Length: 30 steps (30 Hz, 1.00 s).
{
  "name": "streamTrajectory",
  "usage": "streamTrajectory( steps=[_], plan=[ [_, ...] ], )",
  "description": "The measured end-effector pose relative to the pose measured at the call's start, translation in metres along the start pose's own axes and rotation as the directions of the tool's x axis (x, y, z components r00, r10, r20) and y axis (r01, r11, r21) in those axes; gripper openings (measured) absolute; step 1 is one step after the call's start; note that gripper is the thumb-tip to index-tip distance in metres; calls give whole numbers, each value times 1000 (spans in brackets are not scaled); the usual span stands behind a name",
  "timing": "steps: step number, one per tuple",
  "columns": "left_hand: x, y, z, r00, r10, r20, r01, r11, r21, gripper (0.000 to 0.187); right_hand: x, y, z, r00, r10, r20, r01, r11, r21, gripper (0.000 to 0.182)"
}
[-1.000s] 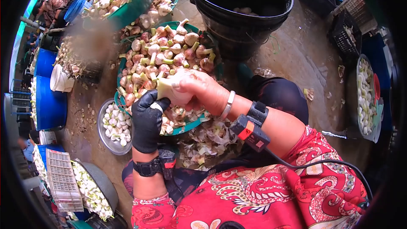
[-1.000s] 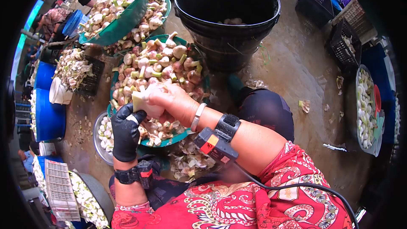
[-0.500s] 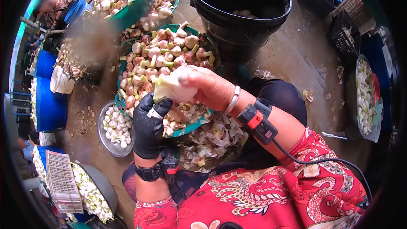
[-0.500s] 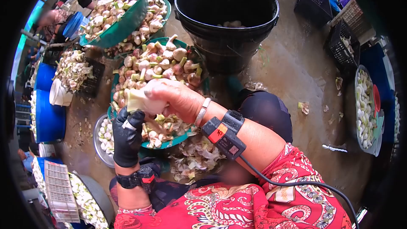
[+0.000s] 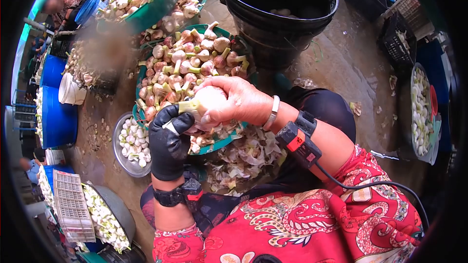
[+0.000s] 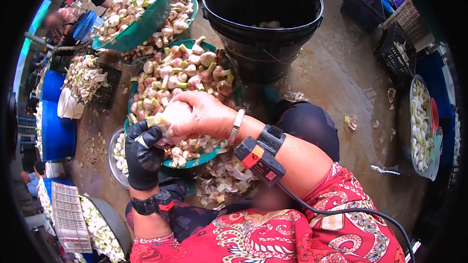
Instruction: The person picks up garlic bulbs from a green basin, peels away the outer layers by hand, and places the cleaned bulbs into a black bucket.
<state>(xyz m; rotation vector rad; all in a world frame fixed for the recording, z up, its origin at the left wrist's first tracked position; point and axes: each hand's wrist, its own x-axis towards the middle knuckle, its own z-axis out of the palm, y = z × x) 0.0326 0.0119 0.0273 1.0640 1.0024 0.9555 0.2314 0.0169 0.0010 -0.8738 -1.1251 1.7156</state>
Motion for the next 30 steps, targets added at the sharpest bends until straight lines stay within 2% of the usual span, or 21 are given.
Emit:
streamTrajectory(
  steps=[2, 6, 8, 10, 11, 13, 14, 15, 16, 17, 18, 19, 20, 22, 23, 24, 25, 26, 28, 29, 30],
  plan=[
    [0, 5, 0, 999, 16, 28, -17, 999, 32, 23, -2, 1, 0, 1000, 9, 21, -10, 997, 71, 56],
    [-4, 6, -3, 997, -56, 45, 66, 962, -264, 28, -5, 0, 6, 997, -49, 52, 32, 959, 282, 55],
    [3, -1, -17, 1000, 7, 27, 3, 932, -363, 33, 3, 2, 6, 955, -242, 173, 96, 801, 591, 61],
    [6, 6, -28, 995, 22, -95, -48, 958, -282, 34, 1, -3, -7, 968, -179, 179, 13, 742, 670, 75],
    [8, -9, -41, 981, 184, -63, -184, 983, 4, 35, -2, -8, -7, 954, -178, 243, -29, 748, 663, 70],
    [10, -14, -53, 983, 167, -70, -172, 983, -63, 34, 3, 5, -8, 865, -312, 394, -20, 762, 647, 70],
    [10, -15, -61, 985, 148, -84, -158, 980, -122, 34, -7, 0, -5, 889, -255, 381, -58, 762, 645, 72],
    [15, -23, -78, 971, 167, -171, -184, 979, -88, 32, -17, -6, -12, 895, -204, 397, -73, 810, 582, 78],
    [10, -2, -68, 960, 243, -137, -233, 968, 90, 33, -23, -27, -19, 826, -135, 547, -249, 784, 569, 82],
    [16, 1, -63, 936, 107, -335, -215, 927, -306, 27, -21, -30, -13, 903, -156, 401, -129, 790, 599, 88],
    [24, -46, -128, 961, 265, -76, -237, 936, 261, 21, -22, -38, -14, 916, -111, 386, -188, 731, 656, 84],
    [16, -20, -86, 815, 437, 381, -539, 326, 777, 18, -14, -30, -11, 948, -110, 298, -114, 757, 643, 83],
    [13, 3, -67, 874, 316, 369, -484, 629, 608, 19, -10, -37, -12, 912, -144, 384, -145, 763, 630, 75],
    [-5, -24, -11, 973, -162, 163, 74, 894, 442, 26, -7, -28, -11, 998, -50, 48, 18, 858, 513, 66],
    [-11, -20, 3, 945, -246, 215, 140, 900, 414, 31, -5, -29, -12, 997, -7, -78, 31, 951, 308, 58],
    [-15, -17, 13, 904, -329, 273, 211, 899, 384, 36, 1, -23, -10, 973, -156, -170, 177, 977, 118, 57],
    [-10, -19, 13, 935, -288, 206, 199, 908, 369, 38, 3, -23, -12, 962, -212, -174, 196, 975, -106, 57],
    [-6, -10, 5, 930, -94, 356, -94, 875, 475, 45, 0, -21, -11, 952, -254, -172, 190, 928, -319, 58],
    [9, -11, 9, 961, -82, 266, 142, 966, -216, 55, -2, -20, 1, 934, -342, -104, 286, 890, -354, 60],
    [4, 5, 19, 955, -54, 293, 168, 910, -378, 56, -1, -18, 3, 914, -403, -40, 331, 801, -500, 61],
    [9, -7, 12, 950, -28, 311, 124, 948, -292, 56, 0, -14, 4, 894, -447, 31, 365, 687, -629, 61]
  ],
)
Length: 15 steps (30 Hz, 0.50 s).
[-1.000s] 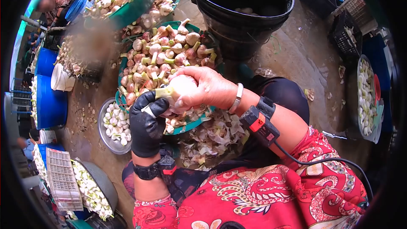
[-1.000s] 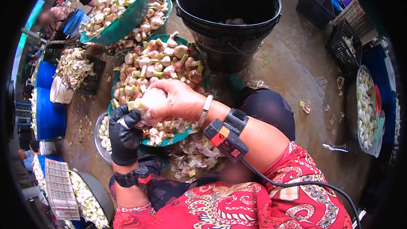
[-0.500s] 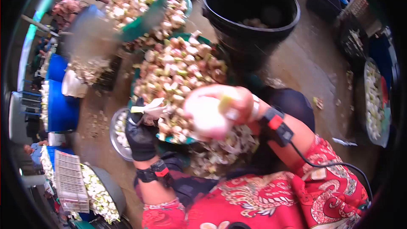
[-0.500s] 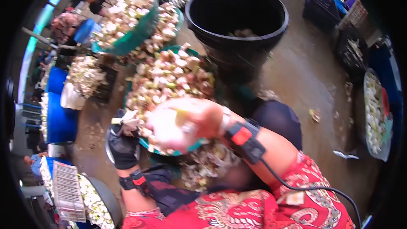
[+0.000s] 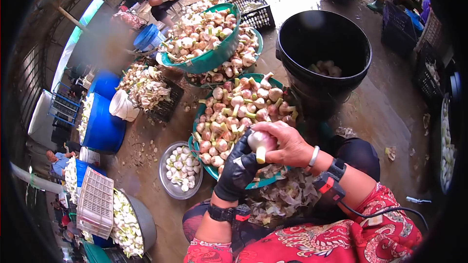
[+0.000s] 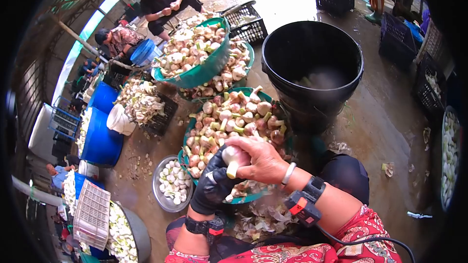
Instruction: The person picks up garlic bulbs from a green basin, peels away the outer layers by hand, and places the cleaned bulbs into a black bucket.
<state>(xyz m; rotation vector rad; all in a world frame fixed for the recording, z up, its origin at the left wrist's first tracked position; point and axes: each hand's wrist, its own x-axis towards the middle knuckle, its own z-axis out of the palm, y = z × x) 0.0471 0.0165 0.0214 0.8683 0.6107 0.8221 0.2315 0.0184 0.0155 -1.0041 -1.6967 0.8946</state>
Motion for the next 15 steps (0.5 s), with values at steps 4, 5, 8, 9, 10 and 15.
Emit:
streamTrajectory(
  steps=[4, 5, 8, 9, 10, 15],
  plan=[
    [-3, -3, -10, 1000, -10, -20, 9, 998, -59, 58, 9, 6, 8, 998, -67, -16, 66, 995, -76, 62],
    [-5, 0, -1, 998, -9, -64, -12, 946, -323, 60, 10, 9, 11, 993, -98, -65, 88, 986, -140, 63],
    [-7, 6, 0, 999, -28, -31, 17, 947, -320, 67, 9, 8, 13, 996, -85, -17, 81, 981, -174, 60],
    [-6, 3, -4, 998, -43, -36, 32, 966, -258, 68, 8, 13, 17, 988, -148, -38, 138, 971, -193, 61],
    [-6, 1, -6, 998, -46, -42, 33, 963, -269, 68, 6, 15, 21, 990, -139, -29, 131, 973, -192, 61],
    [-1, -2, -2, 972, 96, -214, -68, 988, 137, 65, 7, 8, 6, 998, 45, -45, -36, 985, 169, 33]
  ],
)
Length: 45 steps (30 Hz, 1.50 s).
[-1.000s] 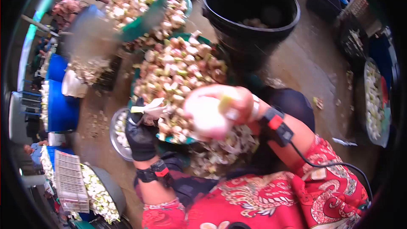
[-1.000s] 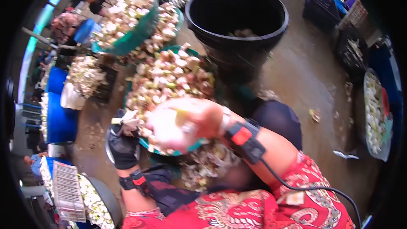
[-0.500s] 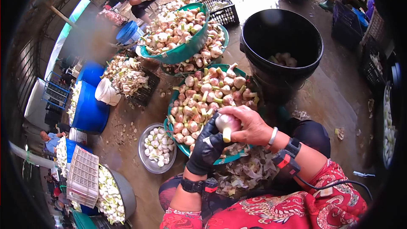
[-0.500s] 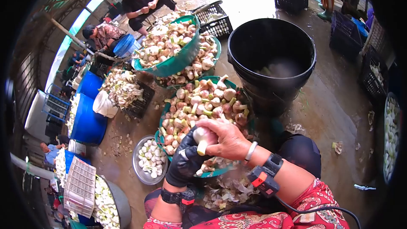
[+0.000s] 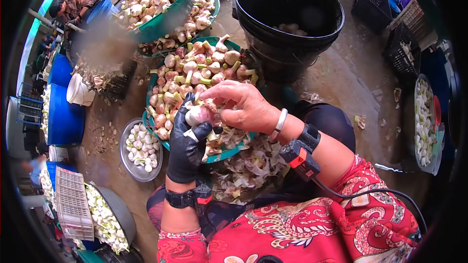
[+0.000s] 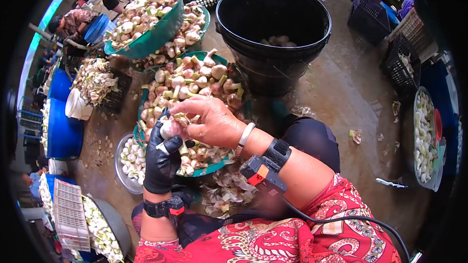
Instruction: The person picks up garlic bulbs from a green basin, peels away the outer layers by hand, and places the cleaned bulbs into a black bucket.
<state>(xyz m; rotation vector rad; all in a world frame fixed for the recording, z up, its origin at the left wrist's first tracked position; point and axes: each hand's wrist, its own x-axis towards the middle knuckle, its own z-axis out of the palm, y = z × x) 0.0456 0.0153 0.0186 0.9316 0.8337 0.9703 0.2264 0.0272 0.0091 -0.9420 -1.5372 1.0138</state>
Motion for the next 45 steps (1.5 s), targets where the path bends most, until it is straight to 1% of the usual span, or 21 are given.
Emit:
streamTrajectory(
  steps=[3, 5, 8, 13, 15, 17, 18, 19, 20, 21, 23, 24, 25, 28, 31, 32, 35, 38, 41, 43, 45],
  plan=[
    [3, -7, -2, 999, 41, -25, -38, 992, 124, 67, -2, 5, 8, 976, -213, -49, 196, 951, -238, 22],
    [4, -9, -2, 992, 127, -2, -116, 910, 399, 67, -4, 4, 9, 960, -275, -53, 247, 920, -303, 17],
    [6, -8, 2, 987, 158, -9, -139, 896, 422, 64, -8, 2, 12, 931, -365, 18, 299, 732, -612, 18],
    [7, -17, -1, 980, 184, 69, -195, 874, 444, 46, -10, 3, 19, 903, -426, 64, 325, 577, -749, 18],
    [6, -18, -3, 986, 159, 47, -162, 872, 461, 47, -8, 2, 20, 943, -331, -42, 192, 640, -744, 11],
    [5, -21, -11, 996, -13, 89, -6, 976, 216, 55, -6, 15, 18, 954, -177, -242, 3, 813, -583, 11],
    [0, -14, -4, 991, -50, 128, 54, 998, -27, 65, -1, 22, 12, 943, 31, -330, -177, 888, -423, 8],
    [-7, 0, 3, 981, -120, 151, 131, 989, -69, 70, 4, 26, 5, 891, 246, -381, -352, 905, -239, 8],
    [-8, 3, 5, 986, -103, 131, 117, 987, -107, 72, 8, 23, -3, 806, 535, -252, -497, 844, 203, 13],
    [-8, 6, 6, 991, -80, 109, 96, 984, -147, 73, 8, 12, -9, 791, 594, -147, -519, 778, 353, 13],
    [-4, 2, -7, 990, -77, 115, 98, 976, -195, 73, 8, 5, -11, 796, 597, -99, -576, 797, 181, 13],
    [-3, 0, -12, 989, -83, 123, 111, 964, -243, 72, 4, 7, -13, 866, 499, -30, -498, 857, -132, 13],
    [-4, -1, -16, 989, -85, 119, 112, 965, -238, 72, 2, 22, -16, 902, 383, 198, -273, 863, -424, 14],
    [-4, -1, -18, 992, -77, 101, 105, 945, -309, 71, -7, 16, -15, 683, 480, 550, 31, 734, -679, 14],
    [-6, 0, -17, 992, -96, 83, 121, 916, -383, 70, -6, -1, -24, 785, 440, 436, -175, 833, -525, 18],
    [-4, -2, -21, 988, -79, 136, 125, 920, -371, 67, -6, 1, -23, 855, 448, 261, -360, 875, -322, 23],
    [-3, -6, -17, 986, -138, 92, 165, 863, -477, 65, -2, -1, -16, 943, 332, -13, -332, 943, 23, 40],
    [-2, -7, -10, 992, -103, 73, 122, 929, -349, 62, -2, 0, -13, 926, 303, 224, -308, 951, -13, 40],
    [-2, -9, -5, 998, -22, 63, 31, 988, -148, 63, -3, 9, -9, 936, 293, 198, -315, 945, 92, 33],
    [-5, -7, -3, 995, 29, 98, -48, 979, 197, 61, -5, 7, -11, 954, 238, 184, -255, 964, 75, 26],
    [-4, 2, 1, 996, -40, 83, 31, 993, 115, 62, -6, 7, -12, 967, 202, 157, -201, 979, -25, 21]
  ],
)
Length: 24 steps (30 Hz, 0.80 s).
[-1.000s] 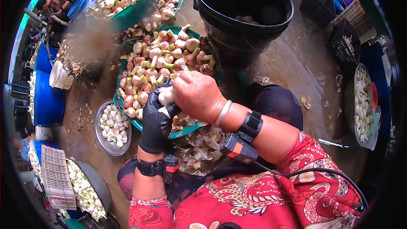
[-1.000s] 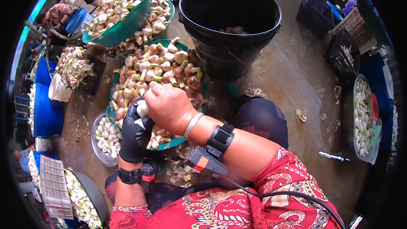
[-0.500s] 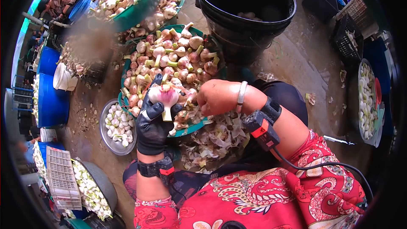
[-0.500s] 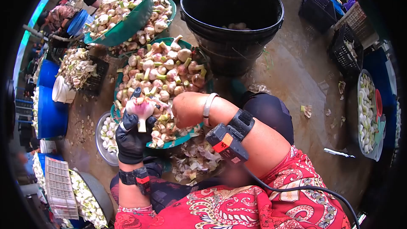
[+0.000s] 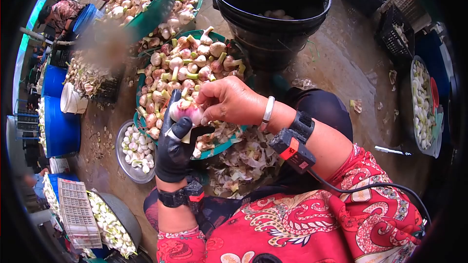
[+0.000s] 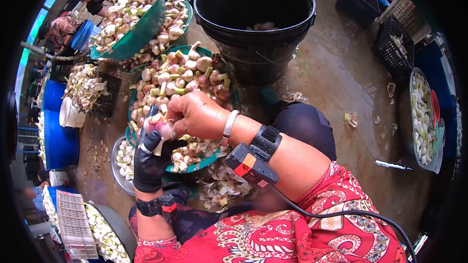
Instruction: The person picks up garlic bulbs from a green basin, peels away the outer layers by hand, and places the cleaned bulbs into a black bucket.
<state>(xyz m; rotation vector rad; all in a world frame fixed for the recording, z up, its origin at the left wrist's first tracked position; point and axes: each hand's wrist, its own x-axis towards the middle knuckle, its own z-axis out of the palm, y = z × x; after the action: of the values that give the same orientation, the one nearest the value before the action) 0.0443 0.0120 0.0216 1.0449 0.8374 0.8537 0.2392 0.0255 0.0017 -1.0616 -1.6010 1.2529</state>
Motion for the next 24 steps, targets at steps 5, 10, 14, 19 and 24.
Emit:
streamTrajectory(
  steps=[5, 10, 14, 19, 24],
  plan=[
    [-1, 9, 9, 1000, 21, 7, -20, 996, -90, 70, 3, 1, 5, 995, -62, -78, 64, 998, 29, 10],
    [2, -11, -11, 998, 12, 54, -17, 995, 94, 75, 7, 8, 17, 929, -313, -197, 266, 935, -234, 8],
    [-8, -8, -13, 981, -173, 87, 193, 910, -367, 76, 20, 20, 15, 780, -24, -625, 8, 1000, -28, 12],
    [-5, -8, -23, 976, -153, 154, 212, 827, -521, 70, 6, -7, -6, 948, 291, -125, -215, 881, 421, 12],
    [26, -11, -24, 967, -228, -111, 159, 885, -438, 47, -19, 19, 3, 875, 179, 449, 108, 832, -544, 19]
  ],
)
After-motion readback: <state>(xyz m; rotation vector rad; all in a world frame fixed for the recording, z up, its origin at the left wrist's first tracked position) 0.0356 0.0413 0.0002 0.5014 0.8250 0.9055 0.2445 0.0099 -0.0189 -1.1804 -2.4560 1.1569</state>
